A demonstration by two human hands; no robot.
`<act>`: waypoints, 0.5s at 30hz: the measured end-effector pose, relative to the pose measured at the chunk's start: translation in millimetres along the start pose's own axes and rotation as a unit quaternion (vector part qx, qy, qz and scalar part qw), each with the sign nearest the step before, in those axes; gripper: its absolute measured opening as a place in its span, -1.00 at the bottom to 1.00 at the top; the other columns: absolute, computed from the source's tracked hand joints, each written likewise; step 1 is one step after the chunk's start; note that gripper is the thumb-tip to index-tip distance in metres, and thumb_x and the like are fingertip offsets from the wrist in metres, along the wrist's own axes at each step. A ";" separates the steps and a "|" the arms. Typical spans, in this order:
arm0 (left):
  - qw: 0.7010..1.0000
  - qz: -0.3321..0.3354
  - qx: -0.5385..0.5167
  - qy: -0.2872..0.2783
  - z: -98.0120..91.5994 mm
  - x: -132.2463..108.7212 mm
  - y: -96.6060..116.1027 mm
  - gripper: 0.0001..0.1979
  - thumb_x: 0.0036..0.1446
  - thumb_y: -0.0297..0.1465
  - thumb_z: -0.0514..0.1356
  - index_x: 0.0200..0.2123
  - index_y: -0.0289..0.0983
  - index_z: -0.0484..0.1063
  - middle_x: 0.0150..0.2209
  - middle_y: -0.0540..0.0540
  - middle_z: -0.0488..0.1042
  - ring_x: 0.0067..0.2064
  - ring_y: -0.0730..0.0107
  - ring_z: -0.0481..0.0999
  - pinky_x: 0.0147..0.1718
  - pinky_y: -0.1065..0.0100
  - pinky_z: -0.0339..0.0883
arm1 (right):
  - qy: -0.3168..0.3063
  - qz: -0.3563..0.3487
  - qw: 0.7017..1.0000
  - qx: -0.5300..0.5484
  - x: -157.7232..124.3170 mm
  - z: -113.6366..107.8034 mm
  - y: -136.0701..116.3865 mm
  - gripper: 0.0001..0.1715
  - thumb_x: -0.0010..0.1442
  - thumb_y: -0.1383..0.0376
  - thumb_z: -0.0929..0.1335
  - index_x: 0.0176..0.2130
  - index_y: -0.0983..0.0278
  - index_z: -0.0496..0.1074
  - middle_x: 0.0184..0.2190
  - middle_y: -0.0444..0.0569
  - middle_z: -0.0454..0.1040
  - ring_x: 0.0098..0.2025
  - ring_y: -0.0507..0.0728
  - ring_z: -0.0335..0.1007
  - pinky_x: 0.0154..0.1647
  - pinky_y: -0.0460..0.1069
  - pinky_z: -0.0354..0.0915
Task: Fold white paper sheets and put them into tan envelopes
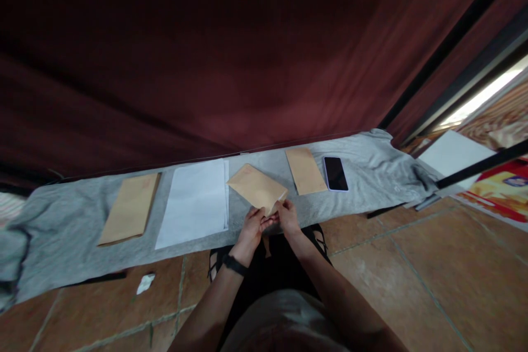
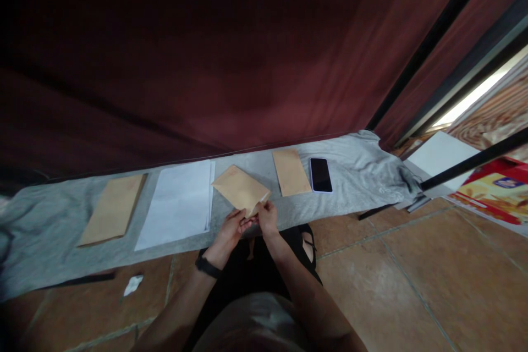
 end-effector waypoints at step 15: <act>0.964 -0.017 0.264 0.006 -45.9 18.1 31.9 -0.97 0.18 -0.44 0.22 -0.32 -0.27 0.40 -0.67 0.10 0.36 -0.71 0.55 0.32 -0.69 0.56 0.12 | -0.047 -0.046 0.990 -0.121 -10.2 -35.6 -11.3 -0.71 0.12 0.05 0.37 -0.42 0.21 0.39 -0.55 -0.13 0.46 -0.53 0.08 0.38 -0.49 -0.06 0.33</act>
Point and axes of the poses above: each hand's wrist, its own x-axis towards the middle knuckle, its own z-axis out of the palm, y = z × x, the point moved 10 cm from there along x, towards the middle knuckle
